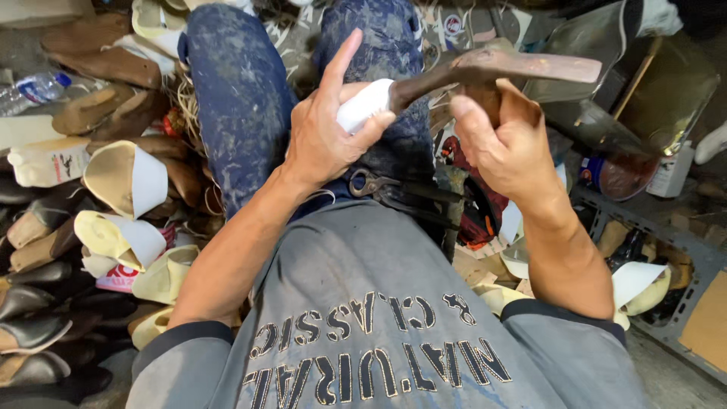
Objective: The person uses a hammer to tap a shoe last into a white shoe, then uses pliers to pull and adjust the shoe's edge. They continue hammering and adjusting the shoe, then place it on the floor and pick up another shoe to repeat the process.
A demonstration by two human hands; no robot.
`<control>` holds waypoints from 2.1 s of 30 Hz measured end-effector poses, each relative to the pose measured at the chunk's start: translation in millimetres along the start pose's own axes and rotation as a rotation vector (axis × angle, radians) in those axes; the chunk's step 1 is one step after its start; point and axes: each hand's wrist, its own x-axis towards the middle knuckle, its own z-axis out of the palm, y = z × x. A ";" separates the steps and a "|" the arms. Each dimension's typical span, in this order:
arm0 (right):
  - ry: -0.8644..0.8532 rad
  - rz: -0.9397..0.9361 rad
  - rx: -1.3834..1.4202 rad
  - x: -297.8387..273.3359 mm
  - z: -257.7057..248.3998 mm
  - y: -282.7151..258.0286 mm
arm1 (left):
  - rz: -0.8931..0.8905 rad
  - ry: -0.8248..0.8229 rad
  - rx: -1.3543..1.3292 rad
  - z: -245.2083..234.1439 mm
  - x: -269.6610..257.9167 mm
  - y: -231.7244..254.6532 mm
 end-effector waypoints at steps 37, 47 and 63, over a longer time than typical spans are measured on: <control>0.224 -0.347 -0.604 36.7 39.0 49.2 | -0.497 0.288 -0.341 31.2 36.7 -9.4; 0.155 -0.373 -0.579 45.8 34.2 29.0 | -0.557 0.259 -0.365 24.6 40.6 -0.5; -0.073 -0.144 -0.082 34.5 25.1 0.8 | -0.314 0.312 -0.454 16.3 47.1 -39.5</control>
